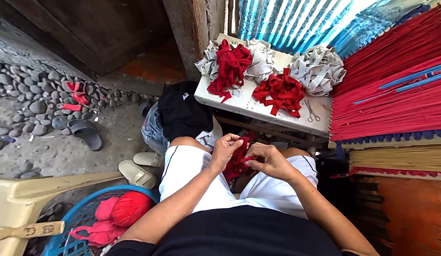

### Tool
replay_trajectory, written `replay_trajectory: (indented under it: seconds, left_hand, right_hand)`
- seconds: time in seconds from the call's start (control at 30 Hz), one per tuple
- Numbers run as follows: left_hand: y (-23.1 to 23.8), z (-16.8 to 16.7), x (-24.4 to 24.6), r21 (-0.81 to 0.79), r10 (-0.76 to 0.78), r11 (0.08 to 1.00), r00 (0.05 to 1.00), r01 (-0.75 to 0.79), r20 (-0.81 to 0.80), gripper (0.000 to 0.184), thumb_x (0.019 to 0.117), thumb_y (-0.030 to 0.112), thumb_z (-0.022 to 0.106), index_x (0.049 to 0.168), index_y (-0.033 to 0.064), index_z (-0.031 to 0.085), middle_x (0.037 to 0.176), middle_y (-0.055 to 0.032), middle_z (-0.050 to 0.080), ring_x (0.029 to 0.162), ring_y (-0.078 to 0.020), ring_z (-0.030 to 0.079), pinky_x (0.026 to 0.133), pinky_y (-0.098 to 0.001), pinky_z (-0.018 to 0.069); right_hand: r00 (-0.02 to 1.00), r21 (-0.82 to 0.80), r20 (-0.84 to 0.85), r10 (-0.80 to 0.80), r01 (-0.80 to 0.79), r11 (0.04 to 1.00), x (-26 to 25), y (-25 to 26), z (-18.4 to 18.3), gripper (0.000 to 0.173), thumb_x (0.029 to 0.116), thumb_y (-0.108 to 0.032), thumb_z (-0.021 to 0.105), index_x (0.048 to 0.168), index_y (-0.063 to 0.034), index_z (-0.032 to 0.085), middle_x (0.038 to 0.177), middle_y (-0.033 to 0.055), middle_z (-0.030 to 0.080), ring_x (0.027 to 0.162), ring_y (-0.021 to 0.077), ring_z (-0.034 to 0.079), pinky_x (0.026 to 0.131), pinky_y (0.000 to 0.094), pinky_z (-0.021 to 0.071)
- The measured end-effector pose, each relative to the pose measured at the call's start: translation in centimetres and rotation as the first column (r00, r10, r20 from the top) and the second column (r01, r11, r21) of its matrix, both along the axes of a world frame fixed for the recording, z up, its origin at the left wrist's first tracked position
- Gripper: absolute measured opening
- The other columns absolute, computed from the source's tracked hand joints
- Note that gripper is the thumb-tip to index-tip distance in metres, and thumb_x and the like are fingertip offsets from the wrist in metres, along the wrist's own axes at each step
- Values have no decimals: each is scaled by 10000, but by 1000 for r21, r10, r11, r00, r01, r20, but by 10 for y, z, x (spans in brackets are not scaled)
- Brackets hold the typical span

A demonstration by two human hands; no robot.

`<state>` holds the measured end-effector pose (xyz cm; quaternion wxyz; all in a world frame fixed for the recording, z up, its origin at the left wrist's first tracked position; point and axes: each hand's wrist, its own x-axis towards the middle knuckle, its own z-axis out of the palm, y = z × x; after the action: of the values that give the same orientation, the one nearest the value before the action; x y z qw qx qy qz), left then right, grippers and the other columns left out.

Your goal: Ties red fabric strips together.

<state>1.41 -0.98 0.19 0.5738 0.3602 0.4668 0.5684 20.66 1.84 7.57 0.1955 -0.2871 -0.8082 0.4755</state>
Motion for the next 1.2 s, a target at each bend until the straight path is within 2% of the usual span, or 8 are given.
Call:
replay_trajectory:
  seconds: [0.03, 0.13, 0.2, 0.3, 0.4, 0.5, 0.73, 1.2]
  left_hand:
    - [-1, 0, 2, 3, 7, 1000, 1000, -7, 13, 78, 953, 36, 700, 1030, 31, 695, 839, -28, 733, 711, -69, 672, 694, -250, 577]
    - [-2, -1, 6, 3, -22, 1000, 998, 22, 64, 94, 945, 15, 699, 1037, 32, 694, 840, -27, 727, 704, -67, 668, 699, -253, 583]
    - [-3, -1, 8, 7, -57, 998, 995, 56, 85, 97, 944, -1, 693, 1039, 14, 695, 851, -39, 733, 722, -81, 684, 727, -273, 599]
    - [-5, -1, 9, 9, -78, 997, 994, 77, 74, 83, 957, 15, 683, 1038, 7, 696, 841, -39, 732, 718, -76, 682, 724, -266, 594]
    - [-4, -1, 10, -8, -77, 997, 995, 78, 60, 81, 974, 26, 663, 1043, -4, 695, 848, -43, 731, 729, -81, 683, 722, -273, 595]
    - [-4, 1, 11, -36, -57, 998, 996, 59, 66, 80, 979, 29, 658, 1037, -6, 698, 842, -47, 722, 719, -87, 677, 719, -278, 593]
    - [-8, 2, 17, -33, 14, 999, 993, -10, 119, 114, 946, -20, 681, 1049, -22, 730, 903, -74, 739, 770, -119, 703, 760, -306, 615]
    - [-10, 1, 21, 1, 46, 999, 975, -47, 219, 150, 973, -16, 639, 1092, -43, 727, 974, -102, 747, 847, -157, 724, 823, -343, 619]
  right_hand:
    - [1000, 5, 1, -31, 31, 1000, -3, 1, -1, 122, 948, -119, 693, 964, -10, 746, 954, 56, 712, 918, 94, 666, 844, 271, 565]
    - [971, -69, 6, -239, 239, 969, -8, 6, -5, 80, 918, -65, 736, 972, -6, 735, 863, 58, 724, 752, 84, 681, 711, 270, 589]
    - [940, -106, 1, -342, 340, 934, -9, 10, -6, 74, 891, -35, 764, 956, -12, 737, 842, 57, 726, 726, 95, 681, 685, 282, 591]
    - [909, -152, 23, -416, 414, 897, -10, 11, -8, 77, 877, -30, 786, 932, -12, 736, 795, 52, 714, 665, 93, 660, 639, 271, 576]
    - [906, -174, 58, -419, 422, 890, -9, 13, -10, 34, 920, -36, 741, 938, -8, 736, 758, 51, 697, 619, 85, 622, 600, 254, 540]
    - [910, -166, 66, -409, 414, 895, -7, 14, -12, 56, 959, -30, 686, 962, -1, 735, 770, 53, 696, 624, 79, 620, 611, 248, 543]
    - [868, -207, 18, -496, 489, 847, -12, 10, -16, 56, 898, -18, 761, 910, 1, 709, 754, 64, 685, 607, 107, 621, 576, 258, 542]
    - [815, -178, -34, -579, 565, 806, -19, 7, -18, 53, 894, -18, 760, 908, -1, 712, 747, 66, 683, 598, 111, 623, 565, 265, 543]
